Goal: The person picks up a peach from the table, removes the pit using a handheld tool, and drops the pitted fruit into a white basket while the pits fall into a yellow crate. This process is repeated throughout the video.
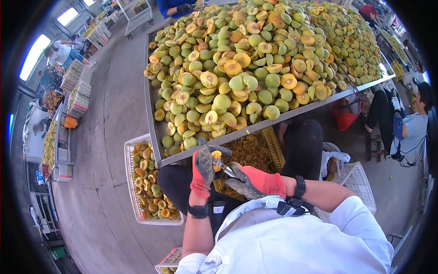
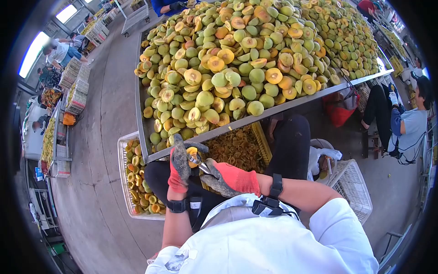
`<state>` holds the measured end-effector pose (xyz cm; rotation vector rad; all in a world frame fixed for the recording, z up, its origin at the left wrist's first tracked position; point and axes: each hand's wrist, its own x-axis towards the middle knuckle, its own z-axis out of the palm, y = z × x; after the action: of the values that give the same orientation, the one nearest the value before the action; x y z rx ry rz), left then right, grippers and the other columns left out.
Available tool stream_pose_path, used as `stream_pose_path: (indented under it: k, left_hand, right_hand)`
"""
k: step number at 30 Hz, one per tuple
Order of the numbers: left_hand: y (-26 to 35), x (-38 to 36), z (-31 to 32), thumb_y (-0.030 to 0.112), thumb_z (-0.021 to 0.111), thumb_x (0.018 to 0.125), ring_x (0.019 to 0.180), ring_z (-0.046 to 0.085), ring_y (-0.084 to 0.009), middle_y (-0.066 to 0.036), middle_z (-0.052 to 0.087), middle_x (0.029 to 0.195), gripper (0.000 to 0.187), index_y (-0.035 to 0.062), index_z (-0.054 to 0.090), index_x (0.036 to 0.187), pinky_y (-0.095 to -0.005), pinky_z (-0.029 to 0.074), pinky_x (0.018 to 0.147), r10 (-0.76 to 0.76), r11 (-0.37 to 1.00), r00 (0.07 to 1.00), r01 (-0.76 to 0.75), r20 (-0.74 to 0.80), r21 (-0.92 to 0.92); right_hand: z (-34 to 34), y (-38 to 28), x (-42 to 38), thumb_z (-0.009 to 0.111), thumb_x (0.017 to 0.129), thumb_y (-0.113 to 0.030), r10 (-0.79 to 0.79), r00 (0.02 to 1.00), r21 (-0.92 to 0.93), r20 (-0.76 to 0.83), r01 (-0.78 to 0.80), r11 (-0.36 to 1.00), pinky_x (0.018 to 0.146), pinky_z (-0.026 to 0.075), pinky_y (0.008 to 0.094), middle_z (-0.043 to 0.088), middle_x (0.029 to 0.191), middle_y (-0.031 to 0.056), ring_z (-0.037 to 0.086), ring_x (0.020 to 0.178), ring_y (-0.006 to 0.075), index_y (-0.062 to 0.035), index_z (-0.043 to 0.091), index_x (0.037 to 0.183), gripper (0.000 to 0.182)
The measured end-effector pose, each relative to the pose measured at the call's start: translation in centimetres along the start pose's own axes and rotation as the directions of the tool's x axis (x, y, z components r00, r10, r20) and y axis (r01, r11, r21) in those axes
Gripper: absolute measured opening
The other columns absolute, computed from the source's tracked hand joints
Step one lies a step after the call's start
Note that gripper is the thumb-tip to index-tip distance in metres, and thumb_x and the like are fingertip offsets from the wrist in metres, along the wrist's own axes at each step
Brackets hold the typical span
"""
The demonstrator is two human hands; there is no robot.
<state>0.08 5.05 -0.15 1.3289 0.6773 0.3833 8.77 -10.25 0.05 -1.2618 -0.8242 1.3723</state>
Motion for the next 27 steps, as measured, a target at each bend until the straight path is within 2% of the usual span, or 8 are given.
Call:
stream_pose_path:
  k: [3,5,7,10,14,19,21,27]
  left_hand:
    - [1.9,-0.1,-1.0,0.054,0.029,0.097,0.055,0.049,-0.008,-0.001,0.058,0.063,0.07,0.0001,0.068,0.076,-0.021,0.041,0.054,-0.232,0.961,0.966,0.209,0.115,0.182]
    - [0.9,0.2,-1.2,0.056,0.027,0.096,0.055,0.049,-0.0077,-0.001,0.058,0.063,0.071,0.0003,0.068,0.078,-0.0209,0.041,0.053,-0.213,0.964,0.967,0.184,0.143,0.193]
    - [0.0,0.2,-0.6,0.058,0.026,0.096,0.053,0.048,-0.0074,-0.001,0.058,0.062,0.073,-0.0007,0.068,0.081,-0.0209,0.04,0.05,0.159,0.984,0.982,-0.166,0.106,0.064]
    - [-0.1,0.0,0.3,0.058,0.026,0.096,0.053,0.049,-0.0073,-0.002,0.059,0.064,0.073,-0.0021,0.067,0.082,-0.0209,0.04,0.05,0.054,0.996,0.996,-0.059,-0.07,-0.071]
    - [0.0,-0.5,-0.6,0.058,0.026,0.095,0.053,0.053,-0.0114,-0.007,0.062,0.065,0.073,-0.0034,0.065,0.086,-0.0218,0.043,0.051,-0.021,0.997,0.995,0.028,0.095,-0.076]
    - [-1.4,-0.7,0.8,0.054,0.026,0.097,0.052,0.053,-0.0112,-0.004,0.058,0.063,0.07,-0.0037,0.064,0.089,-0.0225,0.042,0.048,0.107,0.944,0.966,-0.173,-0.236,-0.282]
    - [-2.0,-0.9,1.0,0.054,0.027,0.097,0.052,0.053,-0.0114,-0.005,0.059,0.064,0.069,-0.0035,0.063,0.09,-0.0226,0.042,0.048,0.126,0.922,0.953,-0.214,-0.275,-0.321]
    - [-0.2,-1.2,0.6,0.055,0.028,0.096,0.053,0.053,-0.0121,-0.006,0.06,0.067,0.068,-0.0026,0.063,0.089,-0.0225,0.044,0.051,0.121,0.926,0.972,-0.183,-0.201,-0.331]
  right_hand:
    - [0.0,-0.6,-0.1,0.054,0.093,-0.023,-0.062,0.998,-0.17,-0.003,0.061,0.984,0.046,0.033,0.0251,0.05,0.07,-0.0026,0.043,0.055,0.007,-0.0119,0.05,0.094,0.011]
    - [0.1,-1.8,-0.2,0.054,0.094,-0.023,0.088,0.996,-0.041,0.012,-0.087,0.995,0.046,0.033,0.0245,0.05,0.07,-0.0027,0.043,0.056,0.0069,-0.0116,0.051,0.093,0.011]
    - [0.4,-2.0,-0.2,0.054,0.094,-0.022,0.233,0.971,0.089,0.041,-0.236,0.968,0.045,0.032,0.0238,0.05,0.07,-0.0027,0.043,0.056,0.0067,-0.0112,0.051,0.092,0.011]
    - [0.5,-0.9,0.4,0.054,0.094,-0.022,0.086,0.996,0.087,-0.007,-0.085,0.993,0.045,0.032,0.0228,0.05,0.07,-0.0035,0.043,0.056,0.006,-0.0114,0.052,0.092,0.011]
    - [0.0,-1.7,0.1,0.057,0.092,-0.025,0.19,0.971,0.228,0.142,-0.219,0.949,0.045,0.03,0.0212,0.05,0.072,-0.0053,0.042,0.054,0.0042,-0.0127,0.054,0.095,0.013]
    - [1.2,1.4,1.4,0.059,0.091,-0.027,0.038,0.997,0.255,0.074,-0.056,0.965,0.044,0.03,0.0201,0.051,0.073,-0.0062,0.041,0.054,0.0034,-0.0128,0.055,0.104,0.019]
    - [1.4,1.2,1.5,0.058,0.092,-0.025,0.26,0.954,0.611,0.152,-0.297,0.734,0.044,0.03,0.0199,0.05,0.071,-0.007,0.041,0.054,0.003,-0.014,0.053,0.107,0.02]
    - [1.3,-0.2,1.1,0.053,0.093,-0.04,0.206,0.956,0.313,0.211,-0.265,0.912,0.042,0.034,0.0196,0.056,0.08,-0.0057,0.046,0.053,0.0042,-0.0166,0.055,0.112,0.03]
